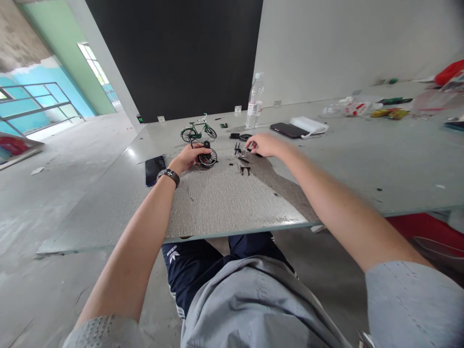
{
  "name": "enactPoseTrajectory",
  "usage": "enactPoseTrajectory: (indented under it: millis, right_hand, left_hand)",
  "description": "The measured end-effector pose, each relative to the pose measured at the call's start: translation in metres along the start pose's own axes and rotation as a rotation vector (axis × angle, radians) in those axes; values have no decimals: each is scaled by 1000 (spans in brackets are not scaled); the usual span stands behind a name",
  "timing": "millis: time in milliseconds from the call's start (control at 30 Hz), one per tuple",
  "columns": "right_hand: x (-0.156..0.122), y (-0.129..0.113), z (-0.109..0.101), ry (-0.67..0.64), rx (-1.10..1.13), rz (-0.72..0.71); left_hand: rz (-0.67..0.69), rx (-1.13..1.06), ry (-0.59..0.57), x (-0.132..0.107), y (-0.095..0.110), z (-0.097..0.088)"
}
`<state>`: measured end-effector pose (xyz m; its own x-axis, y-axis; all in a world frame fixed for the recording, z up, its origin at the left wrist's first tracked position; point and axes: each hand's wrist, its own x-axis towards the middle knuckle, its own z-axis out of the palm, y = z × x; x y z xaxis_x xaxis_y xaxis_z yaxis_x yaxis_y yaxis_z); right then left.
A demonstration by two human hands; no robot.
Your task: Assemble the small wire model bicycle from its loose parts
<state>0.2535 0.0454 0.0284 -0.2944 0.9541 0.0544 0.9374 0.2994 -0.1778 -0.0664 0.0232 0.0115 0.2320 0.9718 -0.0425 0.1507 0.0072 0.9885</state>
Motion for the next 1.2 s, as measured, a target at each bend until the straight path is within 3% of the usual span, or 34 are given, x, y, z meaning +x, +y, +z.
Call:
enactPoseTrajectory:
  millis: [167,333,767,1200]
  right_hand:
    - [1,9,5,117,-80,42]
    - [2,19,13,-62,-49,312]
    - [5,0,25,-38,9,99]
    - [4,-3,24,-48,12,71]
  left_hand:
    - [17,-21,-21,2,-2,1]
    - [13,-34,-14,6,-7,0]
    - [12,40,-25,3,-3,3]
    - [25,25,4,6,-6,5]
